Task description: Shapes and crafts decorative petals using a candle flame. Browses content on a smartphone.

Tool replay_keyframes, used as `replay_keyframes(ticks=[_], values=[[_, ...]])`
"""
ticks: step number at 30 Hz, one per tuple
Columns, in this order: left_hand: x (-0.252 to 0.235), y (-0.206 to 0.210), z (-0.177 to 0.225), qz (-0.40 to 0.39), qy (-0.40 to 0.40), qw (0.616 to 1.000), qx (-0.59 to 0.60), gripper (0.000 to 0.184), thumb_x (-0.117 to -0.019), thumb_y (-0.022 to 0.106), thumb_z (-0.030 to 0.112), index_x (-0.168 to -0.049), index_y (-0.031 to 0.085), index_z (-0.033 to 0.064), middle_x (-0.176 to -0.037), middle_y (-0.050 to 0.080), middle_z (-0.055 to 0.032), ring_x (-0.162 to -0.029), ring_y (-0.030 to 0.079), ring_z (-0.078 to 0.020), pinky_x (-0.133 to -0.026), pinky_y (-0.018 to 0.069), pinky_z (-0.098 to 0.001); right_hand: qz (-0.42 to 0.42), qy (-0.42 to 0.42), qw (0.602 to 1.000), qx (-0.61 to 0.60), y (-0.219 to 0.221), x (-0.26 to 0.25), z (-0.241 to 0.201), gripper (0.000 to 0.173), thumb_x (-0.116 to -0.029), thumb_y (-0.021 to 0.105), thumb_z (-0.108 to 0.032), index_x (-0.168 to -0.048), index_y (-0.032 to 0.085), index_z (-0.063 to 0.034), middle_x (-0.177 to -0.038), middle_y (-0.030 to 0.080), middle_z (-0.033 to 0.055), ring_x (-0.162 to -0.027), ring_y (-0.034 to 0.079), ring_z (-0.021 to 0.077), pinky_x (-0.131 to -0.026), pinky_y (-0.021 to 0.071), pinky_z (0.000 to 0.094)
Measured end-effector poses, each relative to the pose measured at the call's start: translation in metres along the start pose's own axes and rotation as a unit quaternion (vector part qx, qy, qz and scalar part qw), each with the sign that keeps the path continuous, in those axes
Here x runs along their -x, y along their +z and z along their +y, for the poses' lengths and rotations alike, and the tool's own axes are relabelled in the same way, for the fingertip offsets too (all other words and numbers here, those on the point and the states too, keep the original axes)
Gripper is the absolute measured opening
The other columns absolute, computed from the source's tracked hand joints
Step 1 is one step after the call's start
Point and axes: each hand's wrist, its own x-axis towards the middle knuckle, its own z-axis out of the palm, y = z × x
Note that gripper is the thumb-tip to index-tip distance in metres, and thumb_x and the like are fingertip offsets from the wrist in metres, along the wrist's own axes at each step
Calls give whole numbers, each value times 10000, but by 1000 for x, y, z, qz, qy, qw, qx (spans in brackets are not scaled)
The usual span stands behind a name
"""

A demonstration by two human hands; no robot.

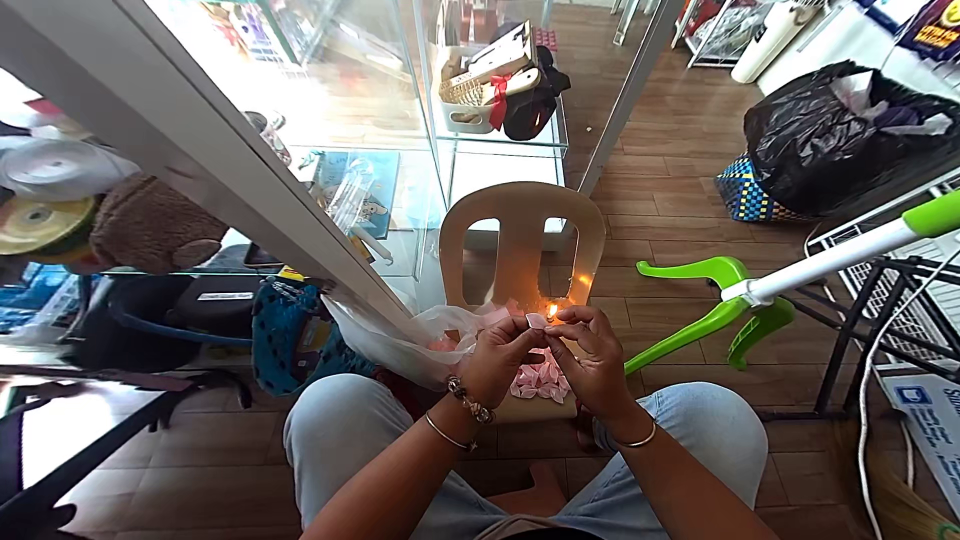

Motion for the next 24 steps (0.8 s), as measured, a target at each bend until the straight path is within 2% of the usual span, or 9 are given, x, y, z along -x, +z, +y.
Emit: replay_keyframes(ticks=[7,9,12,15,17,19,20,22,24], values=[[-2,-5,5,16,-30,999,31,104,-1030,553,6,-975,640,-11,-884,730,-87,-790,722,-141,-741,608,-281,-7,-12,1000,28,11,8,5,243,-974,617,-179,-1119,792,-94,-1153,660,120,-1063,601,179,-953,497,331],[-3,-8,4,16,-21,999,21,75,-1004,588,-21,-977,658,-22,-887,733,-88,-802,726,-147,-760,613,-285,-14,-35,996,79,12,9,6,267,-977,593,-177,-1149,789,-120,-1165,667,129,-1054,605,217,-941,490,383],[-3,-10,5,22,-6,1000,5,48,-974,635,-27,-1002,673,-35,-909,732,-95,-831,725,-154,-780,612,-291,-18,-82,980,178,11,8,4,278,-974,586,-190,-1162,789,-176,-1209,671,142,-1115,603,306,-934,480,463],[-2,-9,8,35,-8,999,18,81,-1008,582,-15,-1005,660,-38,-895,729,-100,-811,721,-153,-765,606,-288,-19,-98,974,206,9,6,0,286,-974,577,-198,-1163,791,-201,-1228,669,144,-1146,596,328,-956,470,485],[-2,-9,11,31,-10,999,28,89,-1021,556,-13,-989,639,-21,-892,724,-96,-805,716,-150,-756,601,-283,-24,-53,992,115,7,5,-3,282,-977,578,-187,-1164,786,-148,-1246,648,160,-1161,585,282,-978,473,435],[-1,-8,12,25,-6,999,22,88,-1015,564,-17,-974,641,-9,-882,715,-87,-797,710,-145,-749,601,-279,-31,51,997,-46,3,2,-8,293,-967,591,-158,-1187,740,-33,-1264,597,152,-1134,595,161,-961,528,286],[-1,-7,12,20,0,1000,14,84,-1007,576,-22,-966,648,-6,-878,717,-84,-796,711,-146,-749,604,-281,-29,113,985,-124,0,1,-9,307,-961,605,-145,-1205,696,17,-1269,592,145,-1106,614,138,-916,552,262],[-2,-5,9,9,12,1000,-9,60,-991,603,-27,-967,654,-8,-871,717,-77,-800,713,-147,-751,607,-284,-27,227,945,-235,-3,-3,-9,305,-958,624,-138,-1217,659,19,-1211,621,101,-1028,635,117,-863,563,263],[-3,-5,5,0,26,999,-43,51,-983,620,-22,-968,666,-6,-865,723,-59,-801,716,-139,-749,609,-280,-27,309,900,-306,-5,-6,-10,214,-965,632,-105,-1133,695,12,-1135,660,73,-975,645,112,-862,562,274]])
